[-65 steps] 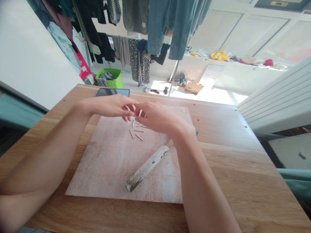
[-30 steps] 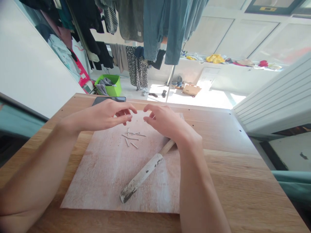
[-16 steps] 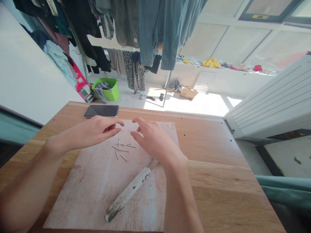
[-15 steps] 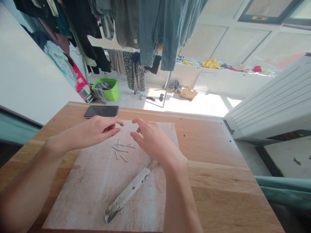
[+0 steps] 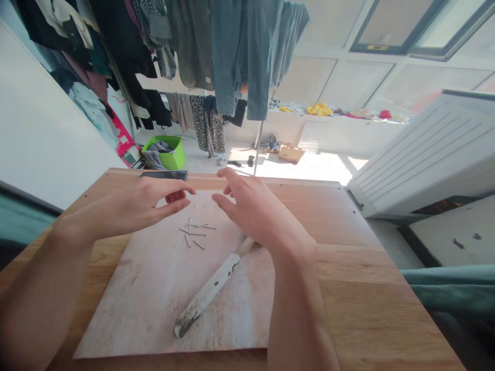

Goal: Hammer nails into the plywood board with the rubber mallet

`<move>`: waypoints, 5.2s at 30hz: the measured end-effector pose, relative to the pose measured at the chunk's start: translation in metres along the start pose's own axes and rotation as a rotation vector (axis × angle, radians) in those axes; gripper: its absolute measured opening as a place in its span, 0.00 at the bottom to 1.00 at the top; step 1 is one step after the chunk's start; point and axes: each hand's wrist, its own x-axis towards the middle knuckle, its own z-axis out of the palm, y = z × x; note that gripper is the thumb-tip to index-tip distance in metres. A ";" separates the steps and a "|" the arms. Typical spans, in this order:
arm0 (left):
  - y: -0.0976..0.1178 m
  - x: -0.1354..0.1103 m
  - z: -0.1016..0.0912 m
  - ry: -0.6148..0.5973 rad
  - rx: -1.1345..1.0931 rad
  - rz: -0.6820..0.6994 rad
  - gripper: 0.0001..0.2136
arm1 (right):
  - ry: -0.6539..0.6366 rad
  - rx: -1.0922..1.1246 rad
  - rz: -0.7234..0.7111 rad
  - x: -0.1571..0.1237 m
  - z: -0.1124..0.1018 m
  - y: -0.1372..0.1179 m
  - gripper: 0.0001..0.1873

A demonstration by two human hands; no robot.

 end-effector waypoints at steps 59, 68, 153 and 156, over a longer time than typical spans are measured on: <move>-0.154 -0.325 0.071 0.106 0.477 -0.276 0.31 | 0.165 -0.216 -0.065 -0.058 -0.036 -0.029 0.26; -0.153 -0.324 0.072 0.132 0.506 -0.492 0.33 | 0.152 -0.182 -0.075 -0.054 -0.034 -0.030 0.28; 0.058 -0.164 0.126 0.295 0.126 -0.279 0.25 | 0.199 -0.198 -0.123 -0.045 -0.021 -0.042 0.27; 0.086 -0.148 0.121 0.231 -0.059 -0.226 0.22 | 0.201 -0.193 -0.119 -0.046 -0.020 -0.043 0.27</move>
